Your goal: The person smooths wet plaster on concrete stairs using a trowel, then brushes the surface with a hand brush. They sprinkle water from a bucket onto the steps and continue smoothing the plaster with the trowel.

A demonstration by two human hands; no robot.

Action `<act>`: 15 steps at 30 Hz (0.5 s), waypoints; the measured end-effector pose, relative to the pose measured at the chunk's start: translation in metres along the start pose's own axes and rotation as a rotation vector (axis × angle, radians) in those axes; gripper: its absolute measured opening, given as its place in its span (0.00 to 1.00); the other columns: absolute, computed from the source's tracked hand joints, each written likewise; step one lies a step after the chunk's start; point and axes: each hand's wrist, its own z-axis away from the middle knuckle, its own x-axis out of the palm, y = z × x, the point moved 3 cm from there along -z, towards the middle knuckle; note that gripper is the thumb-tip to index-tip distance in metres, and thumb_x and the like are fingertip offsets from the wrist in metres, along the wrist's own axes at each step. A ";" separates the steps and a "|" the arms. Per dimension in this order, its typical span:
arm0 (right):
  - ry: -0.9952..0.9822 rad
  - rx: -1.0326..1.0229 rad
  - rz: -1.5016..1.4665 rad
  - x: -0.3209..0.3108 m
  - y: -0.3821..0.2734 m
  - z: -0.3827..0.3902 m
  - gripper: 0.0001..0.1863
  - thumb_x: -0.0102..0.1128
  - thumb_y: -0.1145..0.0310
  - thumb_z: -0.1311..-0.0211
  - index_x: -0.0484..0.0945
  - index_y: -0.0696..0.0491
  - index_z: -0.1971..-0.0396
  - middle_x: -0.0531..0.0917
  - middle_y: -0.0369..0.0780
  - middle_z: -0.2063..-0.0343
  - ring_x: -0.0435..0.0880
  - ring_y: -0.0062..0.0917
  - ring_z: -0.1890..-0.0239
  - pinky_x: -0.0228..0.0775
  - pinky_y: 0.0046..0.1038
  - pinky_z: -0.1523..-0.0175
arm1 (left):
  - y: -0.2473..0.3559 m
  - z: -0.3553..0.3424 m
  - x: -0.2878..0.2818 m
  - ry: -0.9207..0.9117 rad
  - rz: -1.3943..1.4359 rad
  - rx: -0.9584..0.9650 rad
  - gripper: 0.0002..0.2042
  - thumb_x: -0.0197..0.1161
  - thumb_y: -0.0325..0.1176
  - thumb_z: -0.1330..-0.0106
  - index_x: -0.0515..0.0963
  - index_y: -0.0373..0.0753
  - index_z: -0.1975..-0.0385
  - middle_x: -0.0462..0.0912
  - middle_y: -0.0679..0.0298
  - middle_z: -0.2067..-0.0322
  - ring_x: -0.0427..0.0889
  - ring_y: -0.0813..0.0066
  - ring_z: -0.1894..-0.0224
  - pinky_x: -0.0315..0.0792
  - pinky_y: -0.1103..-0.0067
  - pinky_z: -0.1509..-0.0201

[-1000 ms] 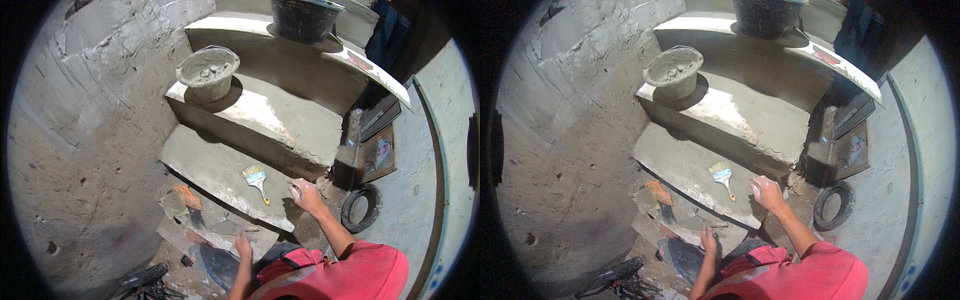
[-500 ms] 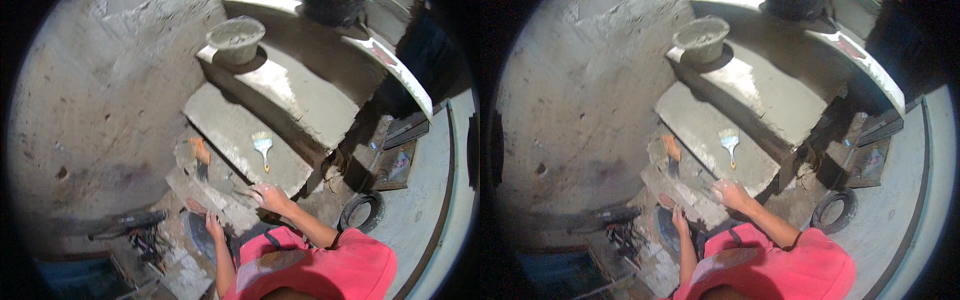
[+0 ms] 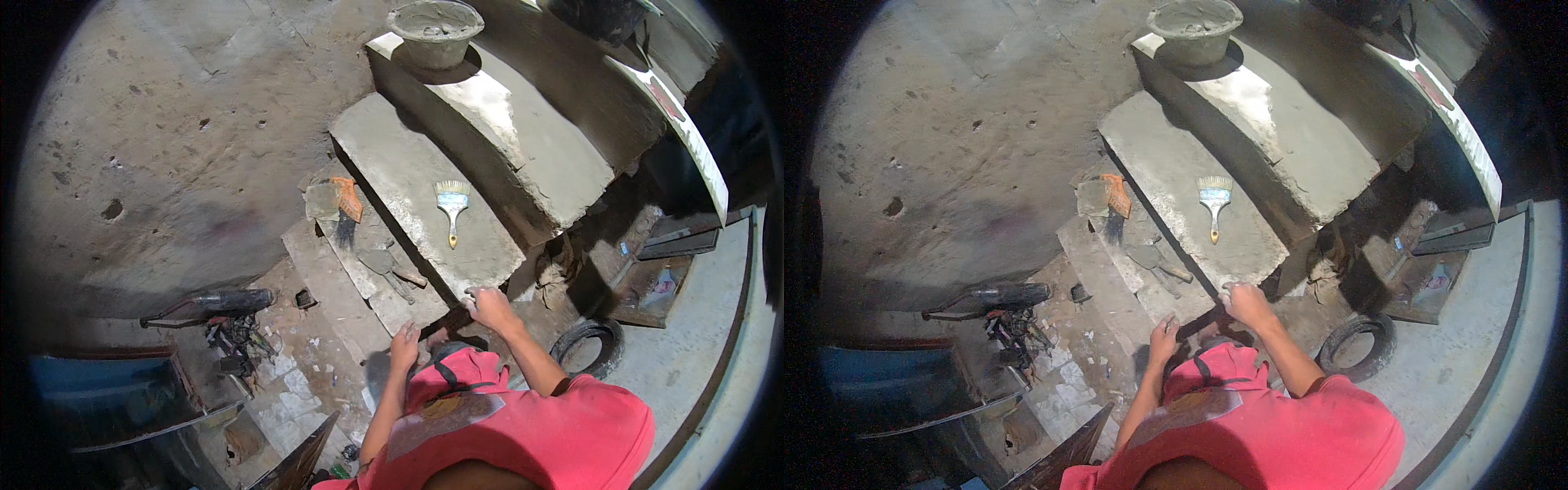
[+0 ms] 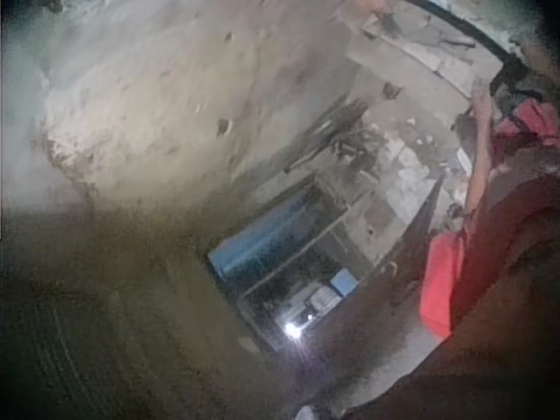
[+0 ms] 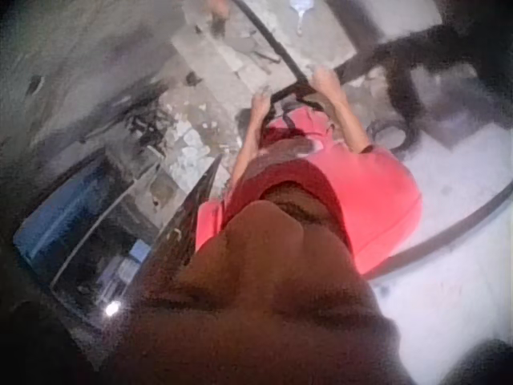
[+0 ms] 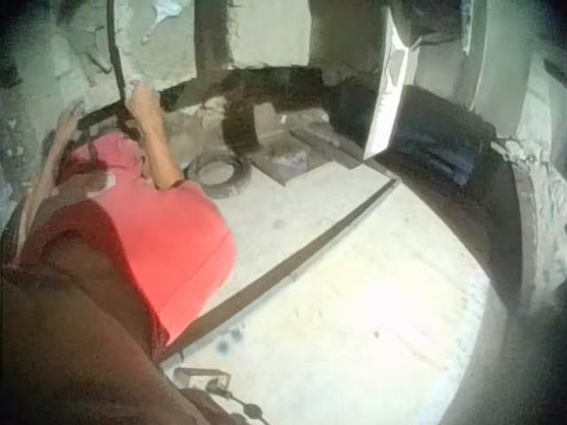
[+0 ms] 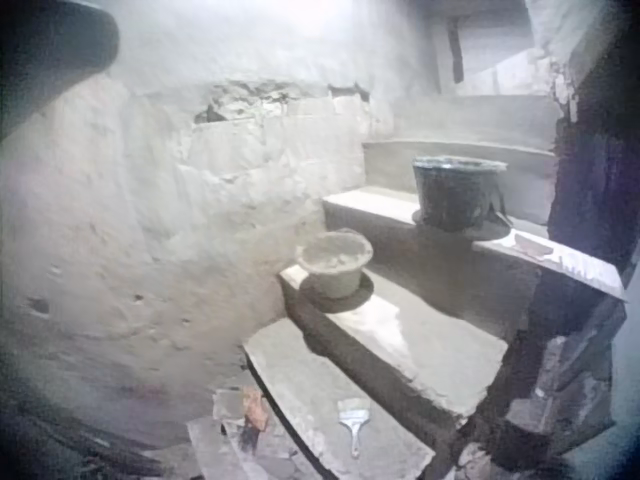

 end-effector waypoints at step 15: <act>0.142 -0.152 -0.038 -0.004 0.005 0.109 0.18 0.61 0.57 0.32 0.85 0.57 0.55 0.86 0.54 0.60 0.86 0.52 0.56 0.78 0.48 0.49 | -0.142 0.117 -0.022 0.353 0.219 -0.300 0.19 0.61 0.39 0.28 0.82 0.30 0.46 0.85 0.61 0.69 0.79 0.73 0.68 0.73 0.73 0.60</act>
